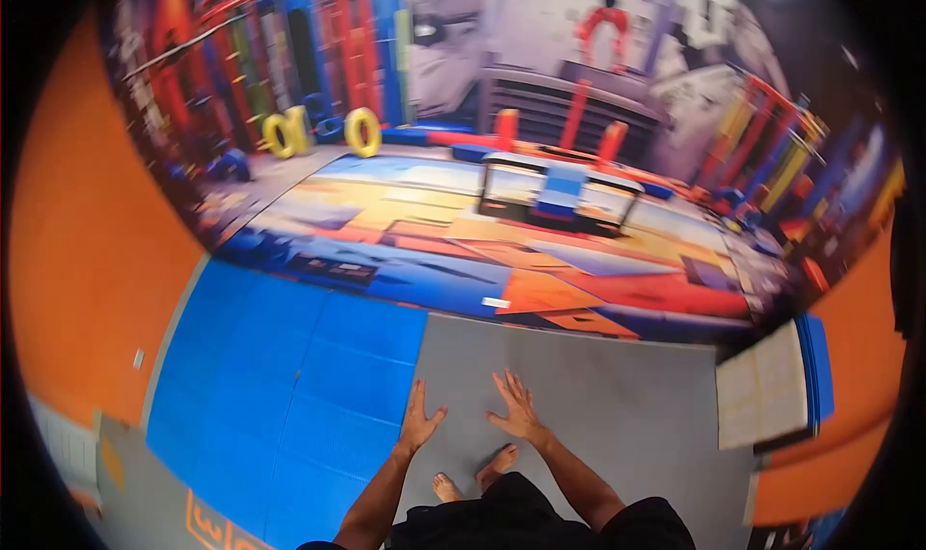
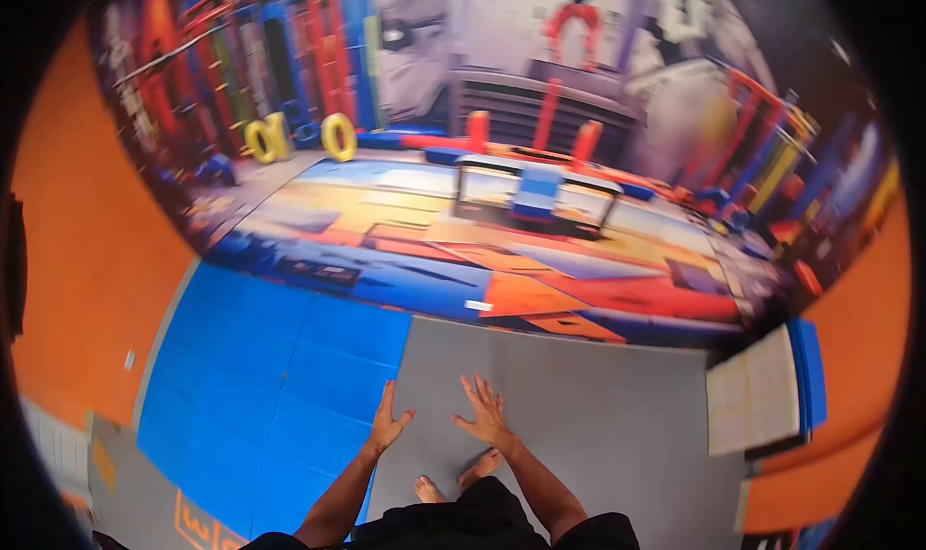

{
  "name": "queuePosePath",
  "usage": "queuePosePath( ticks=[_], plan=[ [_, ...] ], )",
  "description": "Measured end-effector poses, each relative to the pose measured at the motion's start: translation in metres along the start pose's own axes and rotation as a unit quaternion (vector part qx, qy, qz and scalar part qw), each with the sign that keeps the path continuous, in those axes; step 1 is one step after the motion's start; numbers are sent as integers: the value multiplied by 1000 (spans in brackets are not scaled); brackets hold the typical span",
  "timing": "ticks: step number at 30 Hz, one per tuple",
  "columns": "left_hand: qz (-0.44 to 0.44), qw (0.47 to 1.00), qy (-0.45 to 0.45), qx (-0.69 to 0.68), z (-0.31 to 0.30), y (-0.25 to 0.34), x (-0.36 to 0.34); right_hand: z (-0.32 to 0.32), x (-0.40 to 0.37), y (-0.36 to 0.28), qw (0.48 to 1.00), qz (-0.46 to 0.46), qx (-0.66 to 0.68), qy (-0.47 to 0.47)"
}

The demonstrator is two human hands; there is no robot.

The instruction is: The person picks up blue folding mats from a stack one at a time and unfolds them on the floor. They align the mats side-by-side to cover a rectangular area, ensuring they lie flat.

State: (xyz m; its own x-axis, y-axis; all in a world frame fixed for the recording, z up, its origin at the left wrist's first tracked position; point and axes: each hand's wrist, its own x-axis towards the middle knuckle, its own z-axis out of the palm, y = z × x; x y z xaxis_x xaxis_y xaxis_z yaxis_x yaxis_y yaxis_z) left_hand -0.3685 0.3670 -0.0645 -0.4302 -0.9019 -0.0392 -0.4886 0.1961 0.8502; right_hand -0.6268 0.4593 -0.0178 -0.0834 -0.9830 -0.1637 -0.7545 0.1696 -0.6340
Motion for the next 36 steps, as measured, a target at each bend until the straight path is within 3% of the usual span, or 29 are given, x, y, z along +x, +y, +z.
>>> queuePosePath(
  ticks=[4,9,20,27,36],
  plan=[
    [71,990,-102,-59,59,59,31,-37,-61,62,994,86,0,71],
    [174,959,-211,-65,174,125,72,-92,-143,143,964,175,26,200],
    [262,875,-392,-109,454,335,103,-205,-302,314,856,331,91,387],
    [319,808,-479,-123,592,435,104,-265,-353,376,791,384,108,463],
    [303,737,-590,-129,770,548,161,-355,-374,502,724,432,70,533]
  ],
)
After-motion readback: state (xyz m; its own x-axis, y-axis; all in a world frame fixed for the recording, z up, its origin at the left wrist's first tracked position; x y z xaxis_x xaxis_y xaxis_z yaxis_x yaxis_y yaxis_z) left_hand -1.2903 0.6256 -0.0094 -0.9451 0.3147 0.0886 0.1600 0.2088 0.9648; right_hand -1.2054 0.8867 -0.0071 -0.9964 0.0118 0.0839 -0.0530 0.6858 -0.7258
